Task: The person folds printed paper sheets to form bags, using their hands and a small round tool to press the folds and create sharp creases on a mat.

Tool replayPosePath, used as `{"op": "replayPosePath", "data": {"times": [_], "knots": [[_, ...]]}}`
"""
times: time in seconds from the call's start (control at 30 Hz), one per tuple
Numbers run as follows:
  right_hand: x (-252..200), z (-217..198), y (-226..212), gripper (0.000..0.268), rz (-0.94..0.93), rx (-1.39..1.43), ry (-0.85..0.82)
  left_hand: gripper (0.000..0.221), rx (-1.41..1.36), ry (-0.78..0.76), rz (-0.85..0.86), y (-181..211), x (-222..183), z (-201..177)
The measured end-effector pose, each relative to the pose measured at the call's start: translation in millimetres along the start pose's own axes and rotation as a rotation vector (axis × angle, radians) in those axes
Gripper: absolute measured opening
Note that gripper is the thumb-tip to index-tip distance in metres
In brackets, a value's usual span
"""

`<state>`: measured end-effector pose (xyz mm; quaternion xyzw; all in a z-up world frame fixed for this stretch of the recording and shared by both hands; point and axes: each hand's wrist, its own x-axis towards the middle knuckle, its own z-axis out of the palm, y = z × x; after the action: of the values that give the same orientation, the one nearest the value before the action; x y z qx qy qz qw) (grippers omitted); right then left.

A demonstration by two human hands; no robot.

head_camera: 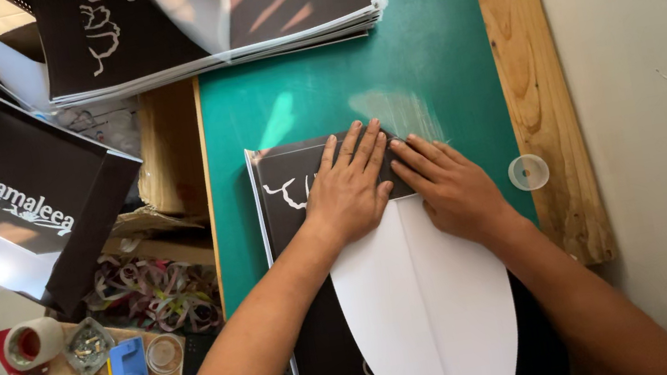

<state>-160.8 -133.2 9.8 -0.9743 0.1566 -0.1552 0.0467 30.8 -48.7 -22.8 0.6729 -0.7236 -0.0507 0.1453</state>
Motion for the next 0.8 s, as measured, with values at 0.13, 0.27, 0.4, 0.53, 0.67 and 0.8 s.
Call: {"op": "replayPosePath", "data": {"times": [0.13,0.27,0.4,0.53,0.67,0.8], "knots": [[-11,18,10,0.053,0.008,0.096,0.021,0.070,-0.019,0.018,-0.001,0,-5,4],[-12,20,11,0.048,0.025,0.081,0.037,0.068,-0.025,0.045,0.013,0,-4,-1],[-13,24,11,0.048,0.023,0.092,0.036,0.069,-0.025,0.057,0.016,0,-9,3],[-12,23,12,0.050,0.023,0.080,0.012,0.070,0.016,0.009,-0.004,2,-4,2],[-9,17,10,0.052,0.023,0.084,-0.005,0.073,0.059,-0.066,-0.035,7,1,-2],[-12,-5,8,0.055,0.083,0.257,-0.012,0.075,0.133,-0.150,-0.067,11,6,-9]]}}
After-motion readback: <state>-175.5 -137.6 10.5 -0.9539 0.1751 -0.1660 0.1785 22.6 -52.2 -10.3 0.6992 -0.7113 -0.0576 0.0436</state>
